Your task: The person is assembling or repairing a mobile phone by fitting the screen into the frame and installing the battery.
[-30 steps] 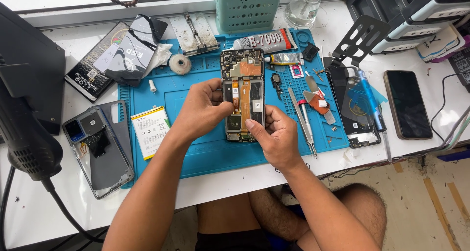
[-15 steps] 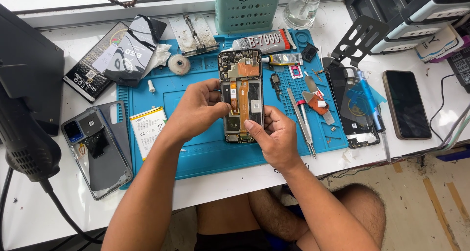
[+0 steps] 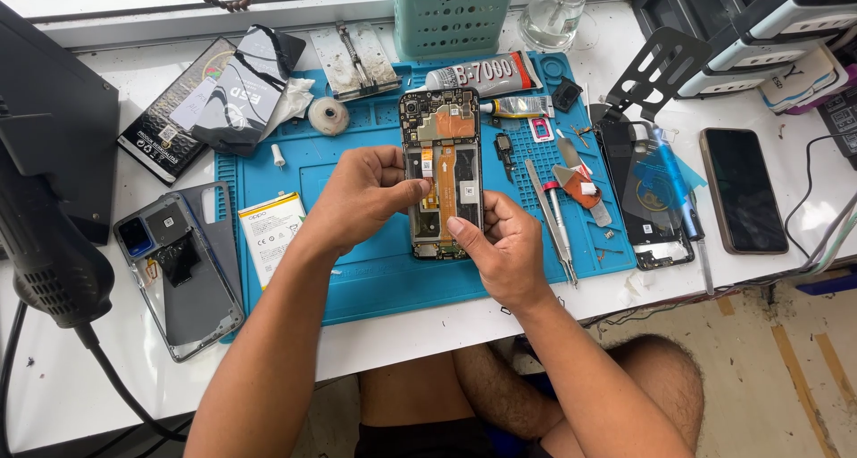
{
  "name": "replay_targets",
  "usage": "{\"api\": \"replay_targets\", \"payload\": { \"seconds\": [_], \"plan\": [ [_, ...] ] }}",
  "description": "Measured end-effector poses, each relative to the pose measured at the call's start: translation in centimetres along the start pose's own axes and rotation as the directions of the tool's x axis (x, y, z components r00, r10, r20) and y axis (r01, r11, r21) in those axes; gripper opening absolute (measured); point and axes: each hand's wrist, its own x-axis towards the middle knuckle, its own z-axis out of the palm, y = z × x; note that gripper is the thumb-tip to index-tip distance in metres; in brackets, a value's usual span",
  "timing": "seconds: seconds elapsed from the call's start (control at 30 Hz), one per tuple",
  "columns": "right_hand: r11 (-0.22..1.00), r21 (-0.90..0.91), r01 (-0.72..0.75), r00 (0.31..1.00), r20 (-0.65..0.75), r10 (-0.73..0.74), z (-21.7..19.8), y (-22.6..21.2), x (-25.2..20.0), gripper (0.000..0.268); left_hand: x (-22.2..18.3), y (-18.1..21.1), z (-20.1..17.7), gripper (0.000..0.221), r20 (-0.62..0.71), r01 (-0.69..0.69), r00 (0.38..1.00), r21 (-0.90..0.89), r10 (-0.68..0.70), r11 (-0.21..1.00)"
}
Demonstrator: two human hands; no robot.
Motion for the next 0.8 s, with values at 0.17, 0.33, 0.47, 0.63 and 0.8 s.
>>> {"api": "replay_targets", "payload": {
  "seconds": [0.17, 0.33, 0.47, 0.63, 0.8],
  "plan": [
    [1.000, -0.010, 0.010, 1.000, 0.008, -0.010, 0.0, 0.0, 0.0, 0.013, 0.1, 0.0, 0.0, 0.010, -0.050, 0.005, 0.999, 0.008, -0.005, 1.000],
    [1.000, -0.024, 0.017, 1.000, 0.015, -0.017, 0.3, -0.5, -0.1, 0.013, 0.2, 0.5, 0.4, 0.022, -0.101, 0.027, 0.995, 0.014, -0.026, 1.000],
    [0.998, -0.050, 0.032, 0.999, 0.033, -0.030, 0.2, -0.5, -0.1, 0.013, 0.0, 0.8, 0.9, 0.031, -0.137, -0.010, 0.991, -0.003, 0.009, 1.000],
    [0.999, -0.038, 0.039, 0.999, 0.038, -0.038, 0.1, -0.4, -0.2, 0.013, 0.0, 1.0, 1.1, 0.028, -0.116, -0.047, 0.992, 0.006, 0.048, 0.999],
    [1.000, 0.008, 0.029, 0.999, 0.019, -0.030, -0.1, -0.1, -0.2, 0.013, -0.1, 1.2, 0.9, 0.025, -0.076, -0.072, 0.994, 0.027, 0.074, 0.997]
  ]
}}
